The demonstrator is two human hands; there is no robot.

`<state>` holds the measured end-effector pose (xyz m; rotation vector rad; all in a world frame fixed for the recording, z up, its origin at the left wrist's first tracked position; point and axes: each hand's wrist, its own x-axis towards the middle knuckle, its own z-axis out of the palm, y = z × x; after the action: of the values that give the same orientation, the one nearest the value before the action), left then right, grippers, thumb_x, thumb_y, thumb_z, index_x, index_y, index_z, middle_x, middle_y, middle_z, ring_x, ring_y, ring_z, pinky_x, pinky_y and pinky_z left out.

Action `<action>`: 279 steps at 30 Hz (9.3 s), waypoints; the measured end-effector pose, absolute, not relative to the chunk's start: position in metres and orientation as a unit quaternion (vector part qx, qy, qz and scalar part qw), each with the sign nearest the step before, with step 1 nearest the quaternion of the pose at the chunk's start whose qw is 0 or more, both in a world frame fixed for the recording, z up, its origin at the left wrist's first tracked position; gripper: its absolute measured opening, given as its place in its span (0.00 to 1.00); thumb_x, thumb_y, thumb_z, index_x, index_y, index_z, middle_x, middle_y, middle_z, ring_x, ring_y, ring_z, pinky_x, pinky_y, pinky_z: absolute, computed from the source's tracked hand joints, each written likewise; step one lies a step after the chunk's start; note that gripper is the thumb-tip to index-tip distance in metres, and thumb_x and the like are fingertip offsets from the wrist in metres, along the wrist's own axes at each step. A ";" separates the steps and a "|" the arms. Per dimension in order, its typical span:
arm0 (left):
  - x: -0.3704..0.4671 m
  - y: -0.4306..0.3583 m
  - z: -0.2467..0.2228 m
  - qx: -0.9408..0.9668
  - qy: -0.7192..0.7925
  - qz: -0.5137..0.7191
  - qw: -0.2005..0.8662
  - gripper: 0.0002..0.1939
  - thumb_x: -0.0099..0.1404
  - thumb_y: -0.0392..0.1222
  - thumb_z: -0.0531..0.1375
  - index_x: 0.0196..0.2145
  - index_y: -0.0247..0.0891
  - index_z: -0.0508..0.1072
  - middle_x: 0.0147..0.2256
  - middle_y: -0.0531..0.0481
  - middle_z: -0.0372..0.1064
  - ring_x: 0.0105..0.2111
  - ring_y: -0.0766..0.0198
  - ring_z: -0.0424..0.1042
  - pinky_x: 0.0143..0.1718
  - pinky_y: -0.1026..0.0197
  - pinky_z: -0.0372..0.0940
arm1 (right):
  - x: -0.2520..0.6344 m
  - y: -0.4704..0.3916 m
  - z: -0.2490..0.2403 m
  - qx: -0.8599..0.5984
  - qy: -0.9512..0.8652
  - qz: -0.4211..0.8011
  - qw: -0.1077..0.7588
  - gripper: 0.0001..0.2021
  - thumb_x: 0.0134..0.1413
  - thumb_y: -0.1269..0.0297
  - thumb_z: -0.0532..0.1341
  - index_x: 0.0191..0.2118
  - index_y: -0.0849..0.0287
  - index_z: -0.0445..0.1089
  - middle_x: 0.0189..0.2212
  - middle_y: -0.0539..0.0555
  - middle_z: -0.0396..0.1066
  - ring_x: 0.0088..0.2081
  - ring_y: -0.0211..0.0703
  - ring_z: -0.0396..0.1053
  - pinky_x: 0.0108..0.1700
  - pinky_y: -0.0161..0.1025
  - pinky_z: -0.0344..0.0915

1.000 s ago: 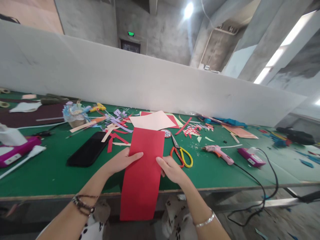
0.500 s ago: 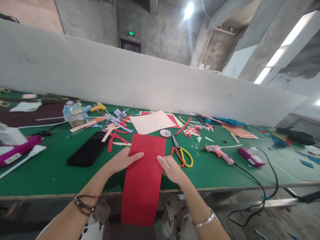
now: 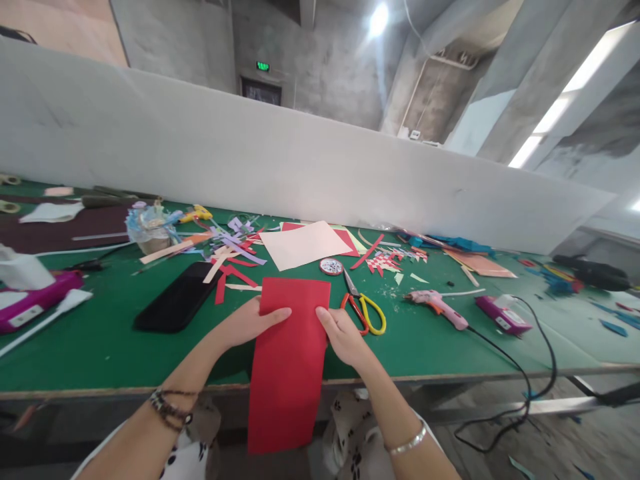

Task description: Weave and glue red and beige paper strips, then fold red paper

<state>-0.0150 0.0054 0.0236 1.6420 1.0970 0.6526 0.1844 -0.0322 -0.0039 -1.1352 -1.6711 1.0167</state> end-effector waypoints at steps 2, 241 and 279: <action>-0.016 0.005 0.023 0.659 0.448 0.286 0.532 0.27 0.50 0.59 0.60 0.45 0.42 0.71 0.45 0.50 0.72 0.46 0.52 0.69 0.45 0.57 0.66 | 0.186 -0.033 -0.003 -0.446 -0.678 0.421 0.406 0.24 0.56 0.45 0.44 0.19 0.59 0.53 0.16 0.45 0.53 0.19 0.30 0.50 0.21 0.31 0.48; -0.068 0.014 0.036 0.905 0.359 0.206 -0.095 0.20 0.67 0.47 0.43 0.30 0.42 0.72 0.32 0.52 0.75 0.33 0.62 0.70 0.41 0.57 0.57 | 0.233 -0.037 0.001 -0.525 -0.717 -0.216 0.404 0.08 0.54 0.69 0.51 0.37 0.59 0.65 0.35 0.56 0.69 0.39 0.43 0.62 0.42 0.39 0.55; -0.035 0.005 0.032 0.862 0.345 0.236 -0.286 0.15 0.60 0.34 0.47 0.19 0.40 0.65 0.16 0.54 0.65 0.18 0.65 0.62 0.25 0.63 0.53 | 0.215 -0.033 0.008 -0.522 -0.756 -0.176 0.353 0.15 0.62 0.64 0.47 0.27 0.58 0.65 0.25 0.48 0.65 0.31 0.36 0.60 0.37 0.40 0.42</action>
<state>-0.0347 0.0049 0.0319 3.3493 1.3404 0.9189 0.2150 -0.0332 0.0084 -1.3492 -1.9559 -0.4544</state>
